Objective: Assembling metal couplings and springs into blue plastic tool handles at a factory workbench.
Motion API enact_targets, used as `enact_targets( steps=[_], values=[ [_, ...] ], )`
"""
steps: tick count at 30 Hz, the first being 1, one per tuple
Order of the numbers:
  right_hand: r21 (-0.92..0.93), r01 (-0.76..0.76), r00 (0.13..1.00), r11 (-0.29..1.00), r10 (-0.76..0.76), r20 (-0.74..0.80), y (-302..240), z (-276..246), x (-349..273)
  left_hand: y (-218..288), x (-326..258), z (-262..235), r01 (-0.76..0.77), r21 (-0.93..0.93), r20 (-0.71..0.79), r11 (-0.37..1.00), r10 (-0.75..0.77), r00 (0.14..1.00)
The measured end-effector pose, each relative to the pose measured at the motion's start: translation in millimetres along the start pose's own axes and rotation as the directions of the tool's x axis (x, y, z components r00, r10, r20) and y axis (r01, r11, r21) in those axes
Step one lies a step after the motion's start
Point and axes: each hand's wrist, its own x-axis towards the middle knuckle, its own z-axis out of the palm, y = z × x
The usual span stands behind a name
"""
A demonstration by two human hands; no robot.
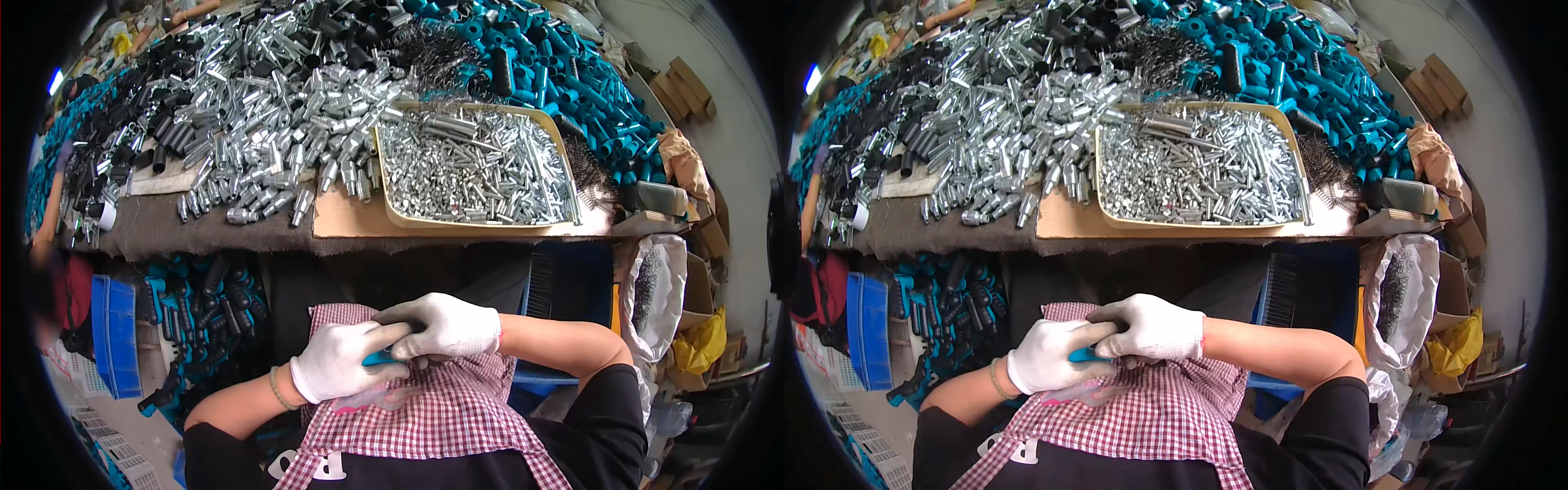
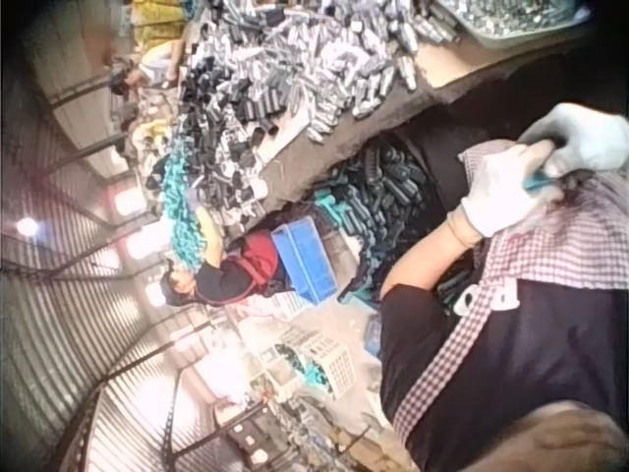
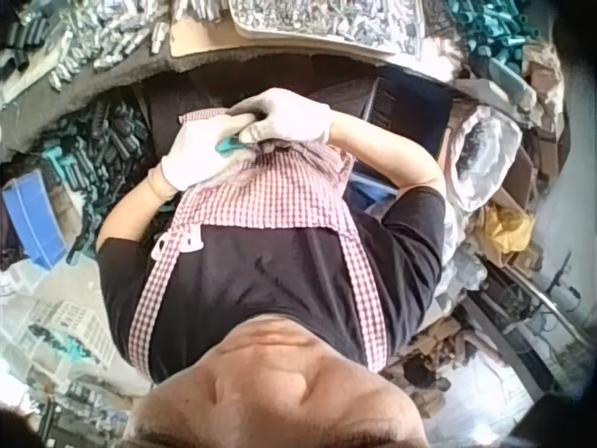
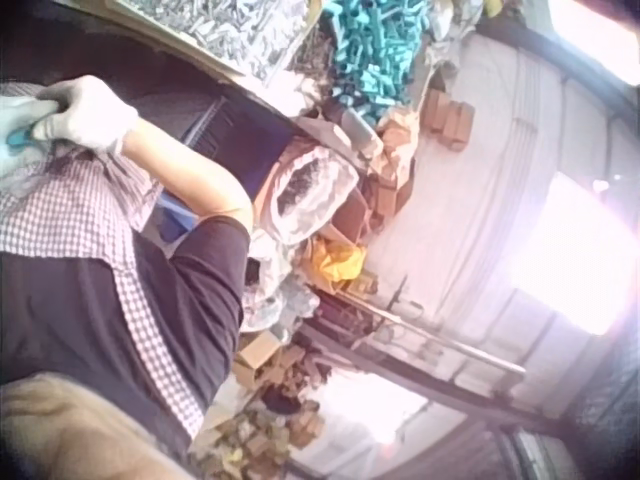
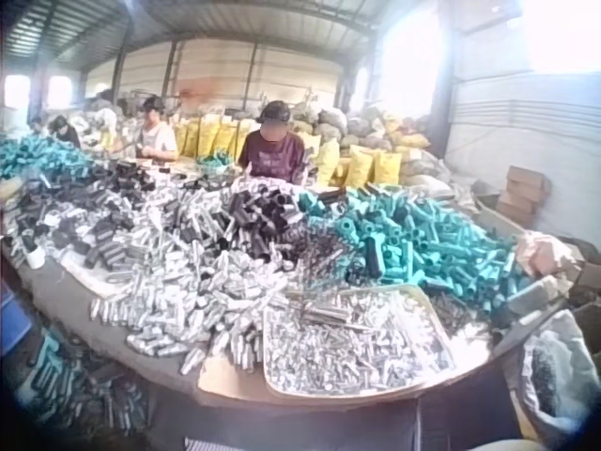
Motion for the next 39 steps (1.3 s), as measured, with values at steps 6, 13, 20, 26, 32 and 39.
enact_targets(
  steps=[6,13,20,26,32,39],
  values=[
    [-0.812,0.143,0.831,0.565,-0.514,-0.212,-44,-41,-17,-1,13,4,-0.035,0.074,-0.197,0.997,0.049,0.979],
    [-0.792,-0.450,0.500,0.411,-0.619,-0.606,-38,-109,-6,5,10,0,0.082,0.020,-0.179,0.996,-0.077,0.981],
    [-0.789,-0.408,0.645,0.458,-0.467,-0.605,-47,-122,-8,4,2,-2,0.119,0.017,-0.203,0.993,-0.113,0.973],
    [-0.795,-0.147,0.450,0.588,-0.676,-0.584,-52,-109,-20,-3,-2,-4,0.119,0.034,-0.287,0.992,-0.104,0.952],
    [-0.806,0.297,0.823,0.512,-0.565,-0.056,-49,-27,-14,-3,-3,-14,0.179,0.050,-0.219,0.983,-0.164,0.962],
    [-0.857,0.499,0.630,0.128,-0.733,0.257,-26,-11,18,-4,-4,-13,0.171,0.059,-0.220,0.983,-0.155,0.963]
  ],
)
